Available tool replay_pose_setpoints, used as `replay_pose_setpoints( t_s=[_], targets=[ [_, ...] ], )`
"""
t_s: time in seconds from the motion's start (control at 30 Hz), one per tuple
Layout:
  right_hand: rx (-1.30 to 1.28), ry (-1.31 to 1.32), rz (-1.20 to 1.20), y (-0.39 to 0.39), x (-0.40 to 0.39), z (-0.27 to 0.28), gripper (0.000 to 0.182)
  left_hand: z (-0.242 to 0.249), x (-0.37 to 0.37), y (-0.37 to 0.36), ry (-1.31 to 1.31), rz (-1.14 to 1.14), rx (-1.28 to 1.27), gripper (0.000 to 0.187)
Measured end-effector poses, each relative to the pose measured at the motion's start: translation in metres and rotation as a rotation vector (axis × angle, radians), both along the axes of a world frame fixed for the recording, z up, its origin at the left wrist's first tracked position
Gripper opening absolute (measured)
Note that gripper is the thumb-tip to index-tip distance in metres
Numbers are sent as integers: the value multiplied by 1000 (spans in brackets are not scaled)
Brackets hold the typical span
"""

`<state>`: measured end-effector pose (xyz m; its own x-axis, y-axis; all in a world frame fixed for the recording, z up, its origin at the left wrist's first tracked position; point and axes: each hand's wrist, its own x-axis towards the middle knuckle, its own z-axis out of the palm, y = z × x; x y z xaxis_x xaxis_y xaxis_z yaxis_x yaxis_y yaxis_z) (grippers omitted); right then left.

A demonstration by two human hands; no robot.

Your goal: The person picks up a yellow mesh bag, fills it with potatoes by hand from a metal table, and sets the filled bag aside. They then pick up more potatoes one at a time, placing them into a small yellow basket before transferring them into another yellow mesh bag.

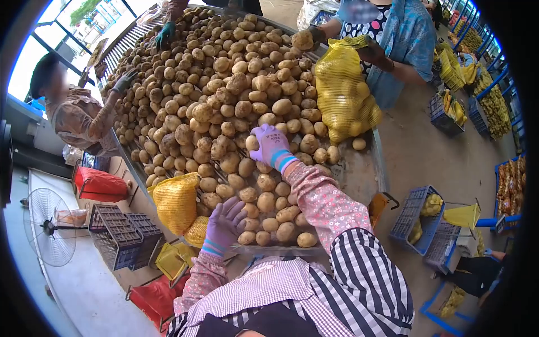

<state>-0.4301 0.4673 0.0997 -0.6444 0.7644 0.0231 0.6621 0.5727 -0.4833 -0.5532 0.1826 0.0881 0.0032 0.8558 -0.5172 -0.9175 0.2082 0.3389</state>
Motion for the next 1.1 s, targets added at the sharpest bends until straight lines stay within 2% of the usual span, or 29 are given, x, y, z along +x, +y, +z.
replay_pose_setpoints(
  t_s=[0.07,0.1,0.13,0.2,0.23,0.3,0.33,0.43,0.5,0.53,0.57,0.6,0.63,0.67,0.7,0.73,0.8,0.83,0.87,0.9,0.93,1.0,1.03,1.07,1.1],
  targets=[
    [-253,184,288,-23,6,5,63,-4,-1,11,-28,68,-50,56],
    [-367,100,402,-36,0,5,65,-2,2,17,17,127,-71,54],
    [-413,136,484,-46,-4,-1,65,-1,4,21,64,184,-91,52],
    [-68,-44,357,-57,-25,-11,71,-37,-4,17,36,198,-61,46],
    [-67,-37,360,-61,-39,-14,71,-53,-7,12,38,165,-132,44],
    [89,-361,129,-69,-67,-20,70,-51,-5,10,-8,140,-224,40],
    [119,-377,131,-73,-76,-23,72,-45,-1,8,-2,136,-226,40],
    [85,-348,205,-75,-87,-30,73,-36,4,3,-175,128,-113,36],
    [-112,-175,239,-71,-87,-30,74,-35,0,2,-126,205,-191,39],
    [-310,-61,212,-70,-84,-31,75,-35,-2,1,-83,278,-271,42],
    [-429,18,304,-66,-73,-23,72,-37,-2,-2,-86,291,-275,42],
    [-547,96,391,-64,-62,-12,69,-43,-1,-3,189,257,-161,44],
    [-549,89,398,-65,-56,-12,69,-48,1,-4,460,216,-44,47],
    [-703,157,465,-68,-50,-13,61,-31,5,6,730,166,75,50],
    [-852,227,525,-68,-45,-13,52,-6,-4,9,-188,286,44,60],
    [-845,221,518,-66,-40,-5,52,-15,-6,6,-196,281,50,60],
    [-731,177,619,-61,-28,20,38,-38,-4,-2,-375,206,182,65],
    [-571,197,614,-50,-24,27,33,-22,2,1,-213,197,122,69],
    [-296,341,567,-35,-22,26,29,-17,6,4,-207,166,165,69],
    [-43,311,464,-10,-19,25,26,-16,9,3,-272,167,222,69],
    [118,313,255,18,-20,16,27,-16,11,1,-337,171,275,70],
    [340,87,-91,72,-8,12,45,-20,14,-2,-343,178,235,70],
    [357,-5,-145,96,2,-2,54,-21,15,-5,-340,183,194,70],
    [187,-78,-170,111,7,-15,51,-23,16,-7,-337,185,192,70],
    [134,-64,-155,111,10,-17,54,-25,19,-9,-347,203,153,70]
  ],
)
